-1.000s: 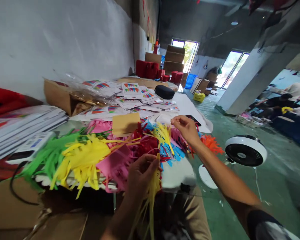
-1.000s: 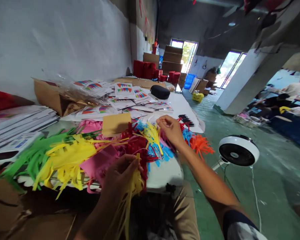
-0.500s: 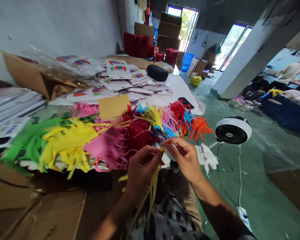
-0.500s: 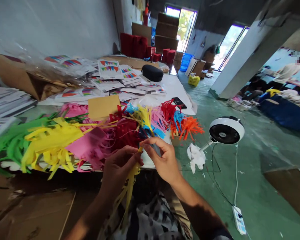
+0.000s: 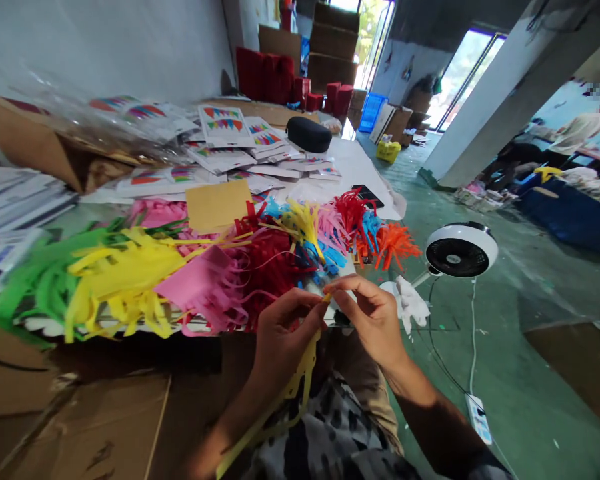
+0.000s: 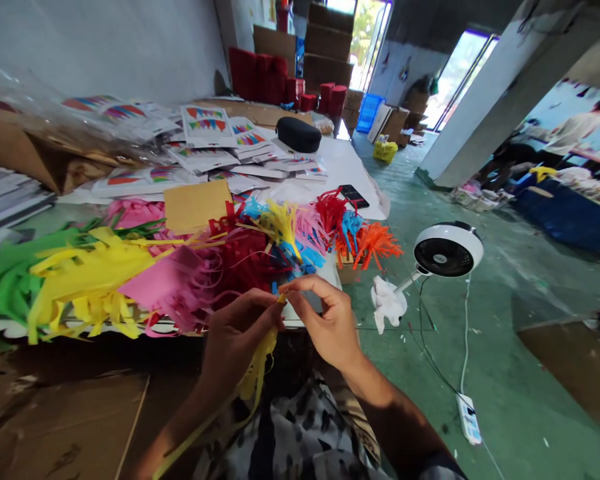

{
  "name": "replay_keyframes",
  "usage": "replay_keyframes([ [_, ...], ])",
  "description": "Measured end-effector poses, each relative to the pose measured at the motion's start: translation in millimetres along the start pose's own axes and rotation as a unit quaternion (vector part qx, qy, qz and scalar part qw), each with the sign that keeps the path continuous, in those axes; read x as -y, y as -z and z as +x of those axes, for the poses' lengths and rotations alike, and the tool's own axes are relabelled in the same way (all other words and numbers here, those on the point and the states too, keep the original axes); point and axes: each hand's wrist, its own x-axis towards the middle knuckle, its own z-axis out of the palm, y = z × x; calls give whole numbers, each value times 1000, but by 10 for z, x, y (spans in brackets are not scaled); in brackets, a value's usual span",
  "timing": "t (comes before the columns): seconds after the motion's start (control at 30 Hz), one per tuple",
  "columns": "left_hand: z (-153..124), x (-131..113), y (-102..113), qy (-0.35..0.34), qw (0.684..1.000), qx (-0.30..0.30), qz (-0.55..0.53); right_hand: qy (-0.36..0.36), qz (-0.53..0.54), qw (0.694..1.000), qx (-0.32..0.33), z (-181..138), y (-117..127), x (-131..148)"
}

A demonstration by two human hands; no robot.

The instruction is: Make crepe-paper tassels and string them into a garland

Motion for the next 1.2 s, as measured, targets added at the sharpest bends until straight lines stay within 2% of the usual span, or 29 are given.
replay_keyframes([
  [0.2,9,11,12,4,1000,-9,21,-11,-15,1000,16,6,4,-18],
  [0.47,14,63,40,-55,996,-20,74,-19,-4,1000,6,2,-41,-69],
  [0.9,28,84,17,-22,999,-24,30,-24,37,999,14,-33,-24,-133],
  [1.2,12,141,-15,-54,995,-25,78,-29,-26,999,-16,-59,-91,-99],
])
